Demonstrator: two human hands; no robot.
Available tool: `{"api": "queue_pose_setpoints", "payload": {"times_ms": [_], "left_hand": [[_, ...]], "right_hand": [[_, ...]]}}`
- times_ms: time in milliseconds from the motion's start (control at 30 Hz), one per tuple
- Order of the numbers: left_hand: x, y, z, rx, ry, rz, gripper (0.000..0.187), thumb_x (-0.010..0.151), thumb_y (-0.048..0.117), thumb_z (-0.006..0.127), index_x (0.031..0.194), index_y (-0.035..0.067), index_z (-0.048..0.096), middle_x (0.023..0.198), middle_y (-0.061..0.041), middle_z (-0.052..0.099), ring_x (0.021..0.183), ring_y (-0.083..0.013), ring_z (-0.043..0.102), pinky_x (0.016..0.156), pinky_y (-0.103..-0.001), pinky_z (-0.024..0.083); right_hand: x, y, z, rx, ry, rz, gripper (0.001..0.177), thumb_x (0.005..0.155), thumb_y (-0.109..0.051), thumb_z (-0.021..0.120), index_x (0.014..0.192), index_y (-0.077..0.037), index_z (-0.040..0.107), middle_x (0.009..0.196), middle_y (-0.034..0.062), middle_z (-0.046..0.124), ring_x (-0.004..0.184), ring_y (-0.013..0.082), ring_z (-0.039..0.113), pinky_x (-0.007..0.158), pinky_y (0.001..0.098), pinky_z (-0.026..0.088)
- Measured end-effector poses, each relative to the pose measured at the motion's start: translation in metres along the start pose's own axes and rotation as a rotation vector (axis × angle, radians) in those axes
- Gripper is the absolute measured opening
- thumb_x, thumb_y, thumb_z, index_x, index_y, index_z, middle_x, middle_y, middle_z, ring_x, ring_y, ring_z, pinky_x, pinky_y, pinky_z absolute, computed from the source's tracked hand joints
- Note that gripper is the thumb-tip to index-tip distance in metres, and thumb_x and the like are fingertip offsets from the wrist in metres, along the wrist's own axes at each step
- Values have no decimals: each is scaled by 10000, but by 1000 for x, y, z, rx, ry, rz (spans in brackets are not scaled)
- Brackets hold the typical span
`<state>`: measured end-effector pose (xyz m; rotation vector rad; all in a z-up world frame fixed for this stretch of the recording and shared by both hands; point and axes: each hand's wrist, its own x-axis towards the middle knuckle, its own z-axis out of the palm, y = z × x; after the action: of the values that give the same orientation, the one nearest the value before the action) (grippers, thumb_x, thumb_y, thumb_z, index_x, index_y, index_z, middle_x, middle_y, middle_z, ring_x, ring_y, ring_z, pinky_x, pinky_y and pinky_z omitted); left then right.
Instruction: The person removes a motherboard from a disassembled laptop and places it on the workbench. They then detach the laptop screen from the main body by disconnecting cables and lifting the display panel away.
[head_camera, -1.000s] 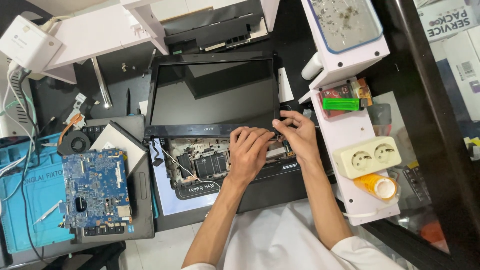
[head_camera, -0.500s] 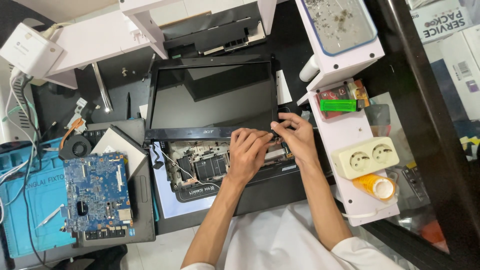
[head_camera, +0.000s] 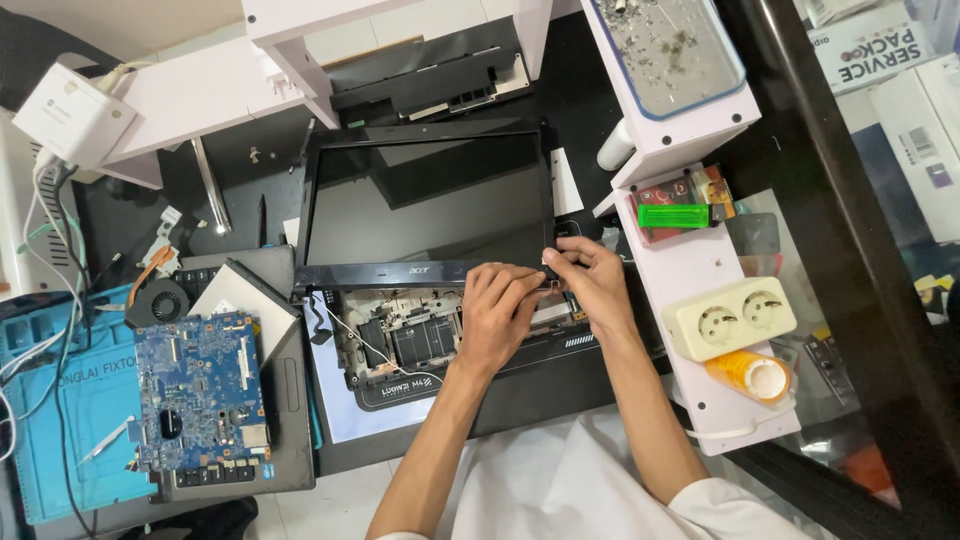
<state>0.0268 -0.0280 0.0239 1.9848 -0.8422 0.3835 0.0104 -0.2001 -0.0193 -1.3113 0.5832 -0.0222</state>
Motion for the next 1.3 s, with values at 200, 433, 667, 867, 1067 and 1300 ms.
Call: {"api": "queue_pose_setpoints", "payload": {"times_ms": [200,433,667,867,1067,1300], "left_hand": [[8,11,-18,-7,-15,8,282,836,43,794,1097,69,690,1098,-30,704,1059,-232,655,977,-421,472],[7,-12,-45,179,-84,83,331,859,27,747,1185,63,705,1193,-40,716,1121,-220,663,1001,-423,476],[8,-19,-31,277,-94,299,304,859,51,716,1160,9,705,1233,-89,698,1111,-236,658,973,-417,506],[5,-26,-19,318,-22,418,174,882,66,724,1041,-4,713,1186,-103,696,1016,-219,665,868,-374,535],[0,-27,-10,331,1,412,105,886,55,745,974,10,710,1166,-86,700,956,-193,654,839,-356,534],[3,-21,-23,312,-16,377,215,863,74,725,1057,-19,727,1177,-100,705,974,-207,668,851,-362,538]], "right_hand": [[0,18,-7,-83,-134,19,317,1012,-294,659,812,-49,677,702,-36,583,626,51,561,544,231,456],[-4,2,1,-147,-124,28,335,998,-312,653,799,-43,665,649,-37,581,562,66,581,520,227,436],[-5,-1,2,-144,-94,22,328,989,-303,661,788,-43,661,625,-38,536,539,73,570,502,231,426],[-1,10,0,-116,-102,-22,313,994,-277,668,796,-35,663,625,-33,535,542,63,527,499,233,418],[0,12,-1,-108,-90,4,291,987,-276,665,814,-42,683,606,-26,547,532,69,544,499,234,423],[1,19,-4,-149,-81,-4,330,1011,-297,653,803,-40,662,625,-33,536,539,74,570,502,234,441]]}}
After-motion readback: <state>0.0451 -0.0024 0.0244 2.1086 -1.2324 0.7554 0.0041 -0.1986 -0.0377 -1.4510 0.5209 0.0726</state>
